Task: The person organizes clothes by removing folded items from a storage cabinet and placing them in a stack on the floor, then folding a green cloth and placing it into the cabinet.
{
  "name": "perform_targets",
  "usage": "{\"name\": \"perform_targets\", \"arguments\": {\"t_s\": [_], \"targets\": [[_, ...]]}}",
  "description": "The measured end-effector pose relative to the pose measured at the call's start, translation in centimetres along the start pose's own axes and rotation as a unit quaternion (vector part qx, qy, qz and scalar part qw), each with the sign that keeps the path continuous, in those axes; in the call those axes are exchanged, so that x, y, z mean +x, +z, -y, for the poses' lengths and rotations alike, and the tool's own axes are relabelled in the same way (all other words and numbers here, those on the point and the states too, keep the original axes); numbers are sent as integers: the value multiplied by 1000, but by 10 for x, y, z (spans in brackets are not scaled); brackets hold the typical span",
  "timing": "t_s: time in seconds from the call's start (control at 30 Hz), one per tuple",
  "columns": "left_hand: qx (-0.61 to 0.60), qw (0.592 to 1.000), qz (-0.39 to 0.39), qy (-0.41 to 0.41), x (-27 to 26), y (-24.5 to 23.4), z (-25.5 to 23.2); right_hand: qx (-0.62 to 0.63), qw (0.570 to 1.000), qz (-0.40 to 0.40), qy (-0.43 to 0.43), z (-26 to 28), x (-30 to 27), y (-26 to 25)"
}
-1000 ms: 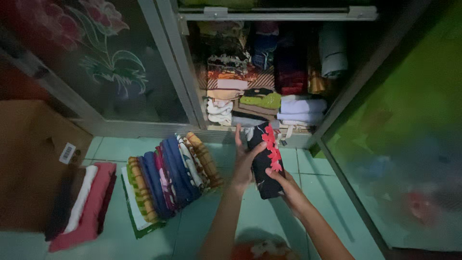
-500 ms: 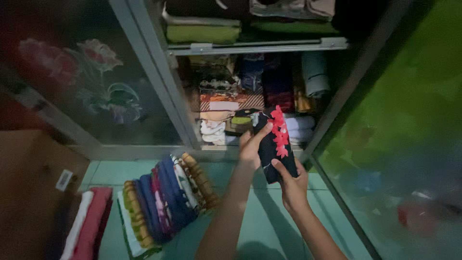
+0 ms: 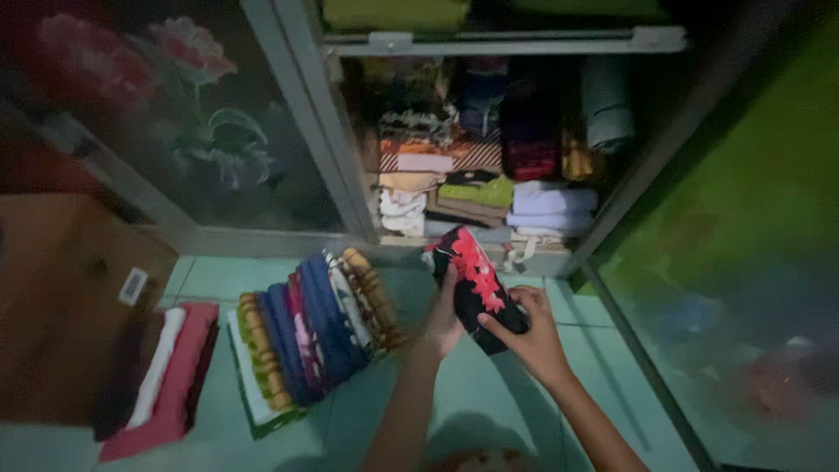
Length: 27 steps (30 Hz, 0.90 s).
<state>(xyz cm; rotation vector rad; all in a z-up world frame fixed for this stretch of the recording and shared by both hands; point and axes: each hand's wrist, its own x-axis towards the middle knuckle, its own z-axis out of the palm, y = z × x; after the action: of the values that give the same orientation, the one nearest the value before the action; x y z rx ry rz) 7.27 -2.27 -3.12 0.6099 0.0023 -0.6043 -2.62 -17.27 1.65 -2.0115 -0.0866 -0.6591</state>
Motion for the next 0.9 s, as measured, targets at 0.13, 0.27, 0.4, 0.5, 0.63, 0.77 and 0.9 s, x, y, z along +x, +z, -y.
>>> {"name": "perform_targets", "arguments": {"t_s": [0.13,0.27,0.4,0.5,0.63,0.77,0.9], "targets": [[123,991,-51,32,-27,-28,18,-19,985,137,102,11,-8,12],[111,991,-70,4,-80,-32,14,172,918,218,283,17,-13,23],[109,980,-166,12,-92,-47,2,318,832,158,426,21,-26,30],[112,984,-114,77,-123,-48,-22,350,797,129,475,16,-25,31],[210,962,-165,54,-149,-19,-47,271,837,135,456,-4,-28,31],[370,917,-90,121,-151,-1,-45,244,858,194,408,-5,-33,36],[374,908,-8,191,-129,1,-24,216,855,225,415,11,-39,46]]}}
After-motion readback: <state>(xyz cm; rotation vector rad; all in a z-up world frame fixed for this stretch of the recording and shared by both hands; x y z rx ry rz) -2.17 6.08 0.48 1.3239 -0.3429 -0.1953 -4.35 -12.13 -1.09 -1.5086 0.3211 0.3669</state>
